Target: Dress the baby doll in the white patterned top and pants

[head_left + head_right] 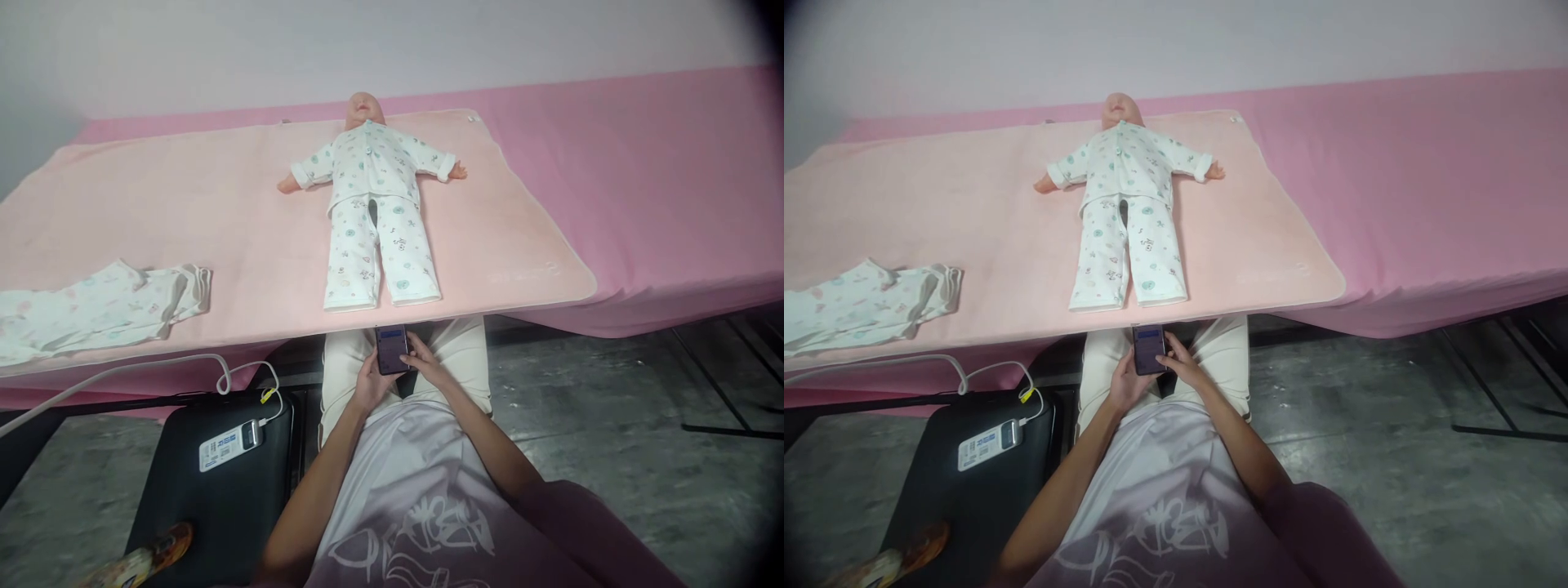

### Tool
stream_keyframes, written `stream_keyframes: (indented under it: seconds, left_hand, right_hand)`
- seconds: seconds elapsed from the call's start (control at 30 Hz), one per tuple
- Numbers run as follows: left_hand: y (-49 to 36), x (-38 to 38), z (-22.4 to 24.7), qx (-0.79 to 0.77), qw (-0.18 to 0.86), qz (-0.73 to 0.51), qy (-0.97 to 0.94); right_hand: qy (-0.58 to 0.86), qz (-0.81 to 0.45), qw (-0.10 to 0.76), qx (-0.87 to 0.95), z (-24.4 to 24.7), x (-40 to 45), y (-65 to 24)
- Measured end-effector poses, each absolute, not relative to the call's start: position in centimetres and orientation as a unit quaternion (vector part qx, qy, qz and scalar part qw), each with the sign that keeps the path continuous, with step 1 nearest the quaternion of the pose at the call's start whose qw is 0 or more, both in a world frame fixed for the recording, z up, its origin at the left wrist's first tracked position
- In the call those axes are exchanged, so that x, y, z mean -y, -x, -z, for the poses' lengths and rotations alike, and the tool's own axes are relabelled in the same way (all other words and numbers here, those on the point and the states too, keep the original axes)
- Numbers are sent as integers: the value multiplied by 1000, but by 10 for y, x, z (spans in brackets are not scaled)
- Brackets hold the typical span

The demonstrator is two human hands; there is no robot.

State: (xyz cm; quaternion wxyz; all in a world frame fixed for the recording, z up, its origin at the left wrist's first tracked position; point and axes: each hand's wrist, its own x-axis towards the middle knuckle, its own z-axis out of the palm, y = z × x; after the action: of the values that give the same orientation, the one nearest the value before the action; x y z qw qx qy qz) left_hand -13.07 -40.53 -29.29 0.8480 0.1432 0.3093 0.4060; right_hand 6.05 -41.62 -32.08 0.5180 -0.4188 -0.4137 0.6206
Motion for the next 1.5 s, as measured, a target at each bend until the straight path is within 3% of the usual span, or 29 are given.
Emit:
stream_keyframes:
  seconds: [0.27,0.47,1.5]
  left_hand:
    - [125,407,291,-315,844,-403,-161]
    - [124,409,293,-364,821,-403,-176]
    - [117,408,287,-354,810,-442,-152]
  right_hand:
    - [486,-567,532,398,325,412,-47]
    - [442,-604,554,365,313,416,-53]
    - [467,-579,503,440,321,420,-54]
